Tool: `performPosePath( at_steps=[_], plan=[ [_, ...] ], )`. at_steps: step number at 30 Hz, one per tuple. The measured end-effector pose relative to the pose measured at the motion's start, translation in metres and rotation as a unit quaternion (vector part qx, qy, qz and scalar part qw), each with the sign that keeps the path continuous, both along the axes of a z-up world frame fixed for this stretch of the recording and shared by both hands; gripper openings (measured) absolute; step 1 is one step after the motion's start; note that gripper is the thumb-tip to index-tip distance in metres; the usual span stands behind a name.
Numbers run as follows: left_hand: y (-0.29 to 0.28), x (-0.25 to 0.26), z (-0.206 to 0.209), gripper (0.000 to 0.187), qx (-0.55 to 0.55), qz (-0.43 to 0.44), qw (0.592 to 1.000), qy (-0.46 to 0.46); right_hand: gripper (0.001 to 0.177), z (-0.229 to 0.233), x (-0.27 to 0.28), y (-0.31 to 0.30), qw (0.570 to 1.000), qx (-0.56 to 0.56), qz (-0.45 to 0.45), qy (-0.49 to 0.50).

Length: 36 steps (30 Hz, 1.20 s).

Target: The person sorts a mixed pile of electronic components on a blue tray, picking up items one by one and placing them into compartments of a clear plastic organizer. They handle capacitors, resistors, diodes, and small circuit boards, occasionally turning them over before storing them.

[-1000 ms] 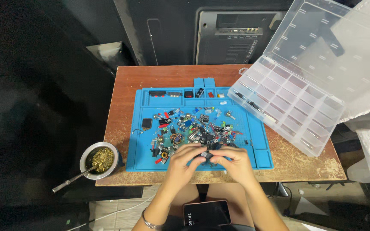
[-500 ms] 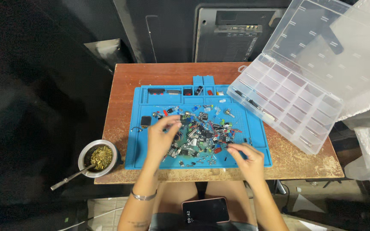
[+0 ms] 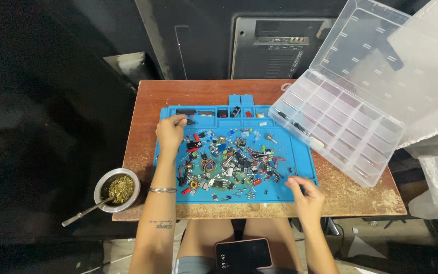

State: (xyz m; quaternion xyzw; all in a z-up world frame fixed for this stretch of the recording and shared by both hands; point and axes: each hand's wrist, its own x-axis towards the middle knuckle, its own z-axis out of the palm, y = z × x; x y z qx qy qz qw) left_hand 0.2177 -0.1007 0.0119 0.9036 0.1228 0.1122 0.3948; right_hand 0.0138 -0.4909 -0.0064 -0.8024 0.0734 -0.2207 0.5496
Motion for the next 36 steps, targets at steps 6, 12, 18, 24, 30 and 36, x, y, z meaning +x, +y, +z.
performPosePath(
  at_steps=[6,12,18,24,30,36],
  plan=[
    [0.003,-0.006,0.002,0.023,-0.058,-0.029,0.998,-0.025,0.009,0.004,-0.001,0.001,1.000,-0.011,0.010,-0.008],
    [-0.001,0.001,0.003,0.021,-0.093,-0.050,0.994,-0.039,0.011,0.000,-0.001,0.000,1.000,-0.003,0.009,-0.010],
    [-0.014,0.008,-0.005,0.017,-0.022,-0.013,0.999,0.020,0.003,-0.001,0.006,-0.002,0.995,-0.020,0.019,-0.094],
    [-0.021,0.002,-0.002,0.016,0.065,-0.007,0.998,0.025,0.002,0.009,0.003,0.002,0.994,-0.046,0.021,-0.095],
    [-0.028,-0.002,0.001,0.014,0.108,0.006,0.994,0.017,0.001,0.007,0.005,0.003,0.993,-0.052,0.022,-0.099],
    [-0.023,-0.007,-0.002,0.016,0.122,-0.005,0.993,0.009,0.004,0.013,0.006,0.003,0.991,-0.079,0.037,-0.105]
  ],
)
